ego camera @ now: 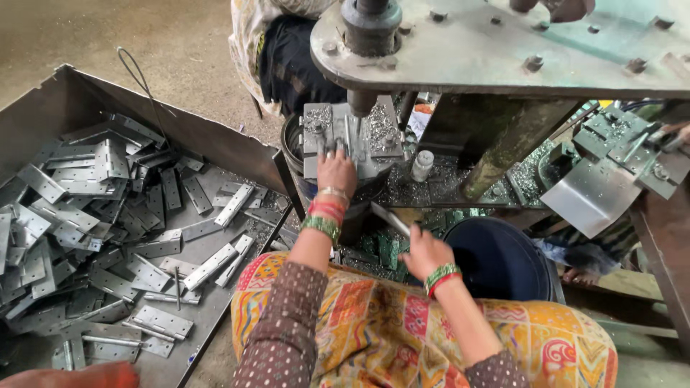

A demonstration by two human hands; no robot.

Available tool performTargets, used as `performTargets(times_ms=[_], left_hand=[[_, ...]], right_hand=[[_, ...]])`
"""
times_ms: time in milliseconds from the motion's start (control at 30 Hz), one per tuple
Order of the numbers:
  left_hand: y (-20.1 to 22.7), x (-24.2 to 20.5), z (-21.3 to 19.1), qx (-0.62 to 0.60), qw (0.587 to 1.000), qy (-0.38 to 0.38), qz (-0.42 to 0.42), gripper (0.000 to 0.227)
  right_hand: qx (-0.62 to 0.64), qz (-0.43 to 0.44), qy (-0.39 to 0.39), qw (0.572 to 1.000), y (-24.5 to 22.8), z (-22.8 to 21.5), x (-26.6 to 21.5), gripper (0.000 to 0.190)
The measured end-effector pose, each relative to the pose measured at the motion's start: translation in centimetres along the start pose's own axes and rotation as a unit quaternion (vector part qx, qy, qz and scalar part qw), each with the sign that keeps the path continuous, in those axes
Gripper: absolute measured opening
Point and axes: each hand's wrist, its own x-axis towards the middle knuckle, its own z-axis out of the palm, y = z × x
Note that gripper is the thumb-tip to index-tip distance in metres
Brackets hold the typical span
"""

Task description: The person operates a manual punching machine to process metal hinge plates. They pick up each plate from a bin, place it under the press, pull a lever to activate the punch, and then remove the processed plate, repeating the cycle continuously.

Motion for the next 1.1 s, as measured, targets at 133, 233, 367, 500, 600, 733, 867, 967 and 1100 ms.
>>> performTargets(times_ms=[133,233,367,500,600,733,867,967,1100], left_hand=[[0.5,1.7,0.9,-0.009,0.999,-0.047,-0.02,0.03],[0.4,2.0,1.0,-0.025,0.999,-0.033,-0.009,0.03],[-0.2,0.1,1.2,-0.019,0.999,0.034,0.015,0.029],[-0.1,0.4,0.7,-0.014,0.999,0.03,0.026,0.03],[-0.8,2.6,0.3,0.002,0.998,-0.061,0.002,0.031],[-1.5,4.3,0.9,0.0,1.0,-0.008,0.008,0.03],[-1.5,4.7,1.2,-0.018,0.998,-0.052,0.011,0.031],[-2.0,4.6,1.1,0.013,0.999,-0.029,0.029,0.031],[-1.4,4.9,-0.1,0.017,0.999,-0.028,0.033,0.032]], right_hand=[[-0.003,0.023,-0.011,1.0,0.0,0.0,1.3,0.077],[0.018,0.011,-0.071,0.997,0.9,5.3,1.7,0.097],[0.04,0.003,-0.108,0.993,2.5,10.4,2.8,0.123],[0.029,-0.031,-0.075,0.996,2.7,7.4,2.1,0.109],[-0.007,-0.028,0.024,0.999,1.7,3.6,1.1,0.079],[-0.04,0.0,0.085,0.996,1.1,4.1,1.9,0.074],[-0.101,0.02,0.015,0.995,1.1,10.5,2.2,0.095],[-0.088,0.017,-0.072,0.993,1.8,12.2,3.2,0.118],[0.03,-0.038,-0.002,0.999,2.2,7.9,1.3,0.1]])
